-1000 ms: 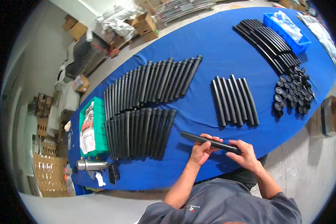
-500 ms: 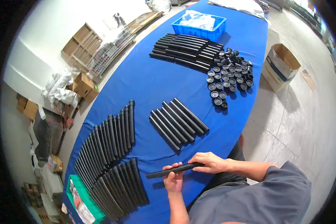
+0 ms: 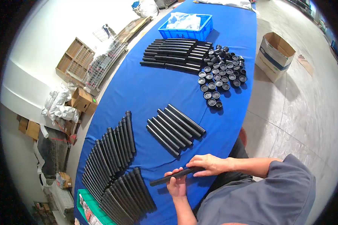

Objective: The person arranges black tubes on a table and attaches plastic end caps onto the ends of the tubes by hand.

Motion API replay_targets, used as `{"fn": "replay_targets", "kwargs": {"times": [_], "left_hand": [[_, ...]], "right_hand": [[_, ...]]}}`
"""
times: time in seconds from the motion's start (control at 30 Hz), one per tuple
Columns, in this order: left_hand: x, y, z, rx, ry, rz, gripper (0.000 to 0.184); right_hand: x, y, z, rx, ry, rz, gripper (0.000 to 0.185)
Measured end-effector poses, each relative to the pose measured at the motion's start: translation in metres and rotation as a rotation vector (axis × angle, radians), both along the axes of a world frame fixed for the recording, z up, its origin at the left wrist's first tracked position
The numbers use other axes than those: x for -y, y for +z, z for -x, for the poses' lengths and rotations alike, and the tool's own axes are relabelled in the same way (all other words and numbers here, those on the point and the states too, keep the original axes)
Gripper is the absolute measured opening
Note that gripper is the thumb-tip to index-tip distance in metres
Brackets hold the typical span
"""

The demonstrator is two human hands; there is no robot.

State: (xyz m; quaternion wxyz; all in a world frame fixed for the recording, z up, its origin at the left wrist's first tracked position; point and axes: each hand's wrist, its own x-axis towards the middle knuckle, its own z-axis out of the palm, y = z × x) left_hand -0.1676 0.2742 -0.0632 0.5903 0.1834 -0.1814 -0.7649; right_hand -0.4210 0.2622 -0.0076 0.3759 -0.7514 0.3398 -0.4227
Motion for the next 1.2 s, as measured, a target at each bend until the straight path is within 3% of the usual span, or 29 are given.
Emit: {"fn": "replay_targets", "kwargs": {"times": [0.13, 0.43, 0.63, 0.83, 0.93, 1.03, 1.07, 1.17, 1.2], "left_hand": [[-0.001, 0.005, 0.003, -0.010, 0.000, 0.008, 0.029], [-0.002, 0.003, 0.001, 0.037, 0.030, -0.024, 0.027], [-0.003, 0.004, 0.001, 0.011, 0.037, -0.027, 0.029], [-0.003, 0.003, -0.001, 0.009, -0.003, -0.027, 0.030], [-0.002, 0.000, 0.000, 0.028, 0.019, -0.012, 0.030], [-0.001, 0.004, 0.003, 0.016, 0.024, -0.004, 0.030], [-0.001, 0.007, 0.004, 0.014, 0.012, 0.003, 0.030], [-0.001, 0.008, 0.003, 0.003, -0.010, -0.007, 0.030], [-0.001, 0.007, 0.002, -0.002, -0.016, -0.015, 0.030]], "right_hand": [[-0.002, -0.005, 0.001, 0.035, 0.068, -0.122, 0.036], [-0.002, -0.009, -0.002, -0.008, 0.055, -0.088, 0.037], [-0.001, 0.001, -0.001, -0.128, 0.018, 0.131, 0.041], [0.000, -0.001, 0.000, -0.015, 0.136, -0.321, 0.039], [-0.001, 0.008, -0.001, -0.108, -0.025, 0.093, 0.037], [0.001, -0.003, -0.002, -0.007, 0.023, 0.024, 0.038], [0.000, -0.005, -0.001, 0.021, 0.047, -0.128, 0.040], [-0.001, 0.001, 0.000, -0.007, 0.006, -0.161, 0.038], [0.000, 0.000, -0.001, -0.024, 0.000, -0.054, 0.038]]}}
